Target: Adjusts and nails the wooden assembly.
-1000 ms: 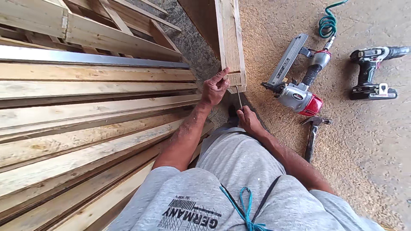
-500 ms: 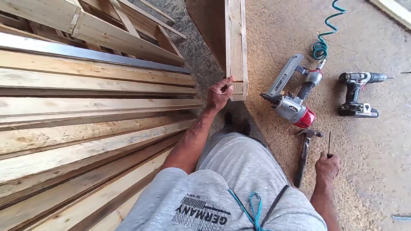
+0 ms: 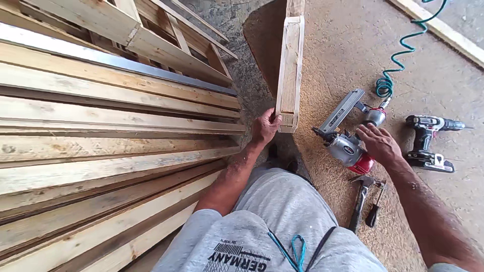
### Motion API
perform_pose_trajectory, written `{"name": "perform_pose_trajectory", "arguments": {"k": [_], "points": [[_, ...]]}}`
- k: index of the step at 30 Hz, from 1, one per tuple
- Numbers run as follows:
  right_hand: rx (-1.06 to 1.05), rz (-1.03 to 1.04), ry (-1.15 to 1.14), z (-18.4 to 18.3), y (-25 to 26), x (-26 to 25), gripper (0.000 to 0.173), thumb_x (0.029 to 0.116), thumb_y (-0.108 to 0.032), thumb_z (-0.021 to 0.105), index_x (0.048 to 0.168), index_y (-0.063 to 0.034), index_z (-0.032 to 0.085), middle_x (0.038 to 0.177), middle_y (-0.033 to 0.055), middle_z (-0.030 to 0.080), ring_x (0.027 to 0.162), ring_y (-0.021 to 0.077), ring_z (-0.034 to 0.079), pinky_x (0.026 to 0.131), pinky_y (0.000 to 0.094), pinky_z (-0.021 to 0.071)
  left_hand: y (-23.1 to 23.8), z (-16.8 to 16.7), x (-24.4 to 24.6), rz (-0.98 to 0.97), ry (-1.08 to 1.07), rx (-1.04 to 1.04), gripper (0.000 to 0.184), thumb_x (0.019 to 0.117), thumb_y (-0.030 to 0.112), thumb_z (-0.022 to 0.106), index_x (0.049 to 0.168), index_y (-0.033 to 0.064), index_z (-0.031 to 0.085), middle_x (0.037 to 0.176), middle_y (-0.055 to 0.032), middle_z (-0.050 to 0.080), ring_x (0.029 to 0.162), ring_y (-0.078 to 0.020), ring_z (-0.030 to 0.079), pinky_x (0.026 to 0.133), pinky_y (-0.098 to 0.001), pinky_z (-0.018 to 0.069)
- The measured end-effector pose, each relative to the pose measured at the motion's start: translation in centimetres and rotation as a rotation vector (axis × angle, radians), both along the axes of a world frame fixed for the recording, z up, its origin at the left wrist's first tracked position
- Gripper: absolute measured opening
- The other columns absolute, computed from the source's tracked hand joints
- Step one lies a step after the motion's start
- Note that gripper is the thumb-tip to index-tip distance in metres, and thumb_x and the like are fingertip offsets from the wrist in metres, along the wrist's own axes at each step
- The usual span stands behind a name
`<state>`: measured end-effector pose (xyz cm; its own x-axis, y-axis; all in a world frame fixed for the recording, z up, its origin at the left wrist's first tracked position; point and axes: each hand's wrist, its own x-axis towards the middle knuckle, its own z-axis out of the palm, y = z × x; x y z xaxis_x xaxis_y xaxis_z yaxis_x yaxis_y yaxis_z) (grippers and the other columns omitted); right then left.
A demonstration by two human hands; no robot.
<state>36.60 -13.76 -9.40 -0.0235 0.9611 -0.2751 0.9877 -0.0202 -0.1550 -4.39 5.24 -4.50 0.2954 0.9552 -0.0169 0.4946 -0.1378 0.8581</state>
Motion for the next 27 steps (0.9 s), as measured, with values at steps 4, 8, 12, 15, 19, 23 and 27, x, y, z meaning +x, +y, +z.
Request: {"name": "perform_pose_trajectory", "arguments": {"k": [4,8,12,15,19,23,27], "points": [[-0.123,0.247,-0.064,-1.1,2.3,1.3,0.063,0.0986,0.007,0.046,0.156,-0.0174,0.044,0.159,0.0134,0.046,0.15,0.0406,0.036,0.122,0.0635,0.0258,0.2,-0.4,-0.6,-0.053,-0.116,-0.033,0.042,0.0992,0.026,0.067,0.132,0.0,0.066,0.116,-0.0082,0.076,0.104,-0.0105,0.073,0.097,-0.0318,0.0602],[-0.078,0.356,-0.031,-2.6,2.9,1.7,0.061,0.0974,0.006,0.049,0.157,-0.0074,0.041,0.159,0.0195,0.045,0.147,0.041,0.041,0.122,0.0615,0.025,0.2,-0.7,-0.7,-0.082,-0.074,-0.027,0.047,0.0986,0.028,0.067,0.136,-0.0002,0.064,0.12,-0.0092,0.075,0.108,-0.0109,0.073,0.099,-0.0321,0.0587],[-0.037,0.372,0.001,-3.0,3.7,2.2,0.058,0.0987,0.004,0.047,0.155,-0.0079,0.042,0.154,0.0181,0.05,0.142,0.0381,0.049,0.121,0.0601,0.0281,-0.1,-0.7,-0.3,-0.053,-0.004,0.041,0.044,0.0956,0.022,0.068,0.133,-0.0013,0.065,0.106,-0.0096,0.078,0.093,-0.0104,0.075,0.088,-0.0305,0.0621],[-0.024,0.331,0.017,-3.3,3.3,1.9,0.055,0.1011,0.003,0.043,0.155,-0.0101,0.043,0.151,0.017,0.054,0.142,0.0362,0.049,0.121,0.0576,0.0288,-0.7,-0.7,-0.2,-0.024,0.037,0.041,0.047,0.0931,0.018,0.069,0.137,0.0009,0.063,0.103,-0.0089,0.078,0.087,-0.0115,0.075,0.083,-0.0341,0.0629],[0.009,0.249,0.025,-3.4,2.6,1.6,0.055,0.1007,0.003,0.046,0.153,-0.0142,0.047,0.151,0.0138,0.054,0.146,0.0317,0.044,0.124,0.0544,0.0273,-0.8,-1.0,-0.7,-0.069,-0.065,-0.021,0.054,0.0939,0.01,0.07,0.145,0.0022,0.056,0.119,-0.0109,0.074,0.099,-0.0125,0.074,0.091,-0.0339,0.0625],[0.033,0.248,0.015,-3.7,2.4,1.6,0.058,0.0992,0.003,0.05,0.154,-0.015,0.046,0.152,0.0151,0.053,0.146,0.0323,0.045,0.123,0.0549,0.0284,-0.6,-0.9,-0.9,-0.098,-0.063,-0.009,0.056,0.0925,0.009,0.071,0.146,0.0021,0.054,0.119,-0.0103,0.074,0.1,-0.0122,0.075,0.091,-0.0332,0.0625],[-0.019,0.256,-0.002,-3.1,2.7,1.4,0.056,0.1007,0.001,0.049,0.154,-0.0153,0.046,0.146,0.0171,0.057,0.143,0.0344,0.048,0.123,0.0561,0.0277,-0.7,-1.0,-1.0,-0.118,-0.092,-0.026,0.062,0.0911,0.007,0.073,0.149,0.002,0.051,0.126,-0.0104,0.072,0.107,-0.0124,0.073,0.096,-0.033,0.0613]]}}
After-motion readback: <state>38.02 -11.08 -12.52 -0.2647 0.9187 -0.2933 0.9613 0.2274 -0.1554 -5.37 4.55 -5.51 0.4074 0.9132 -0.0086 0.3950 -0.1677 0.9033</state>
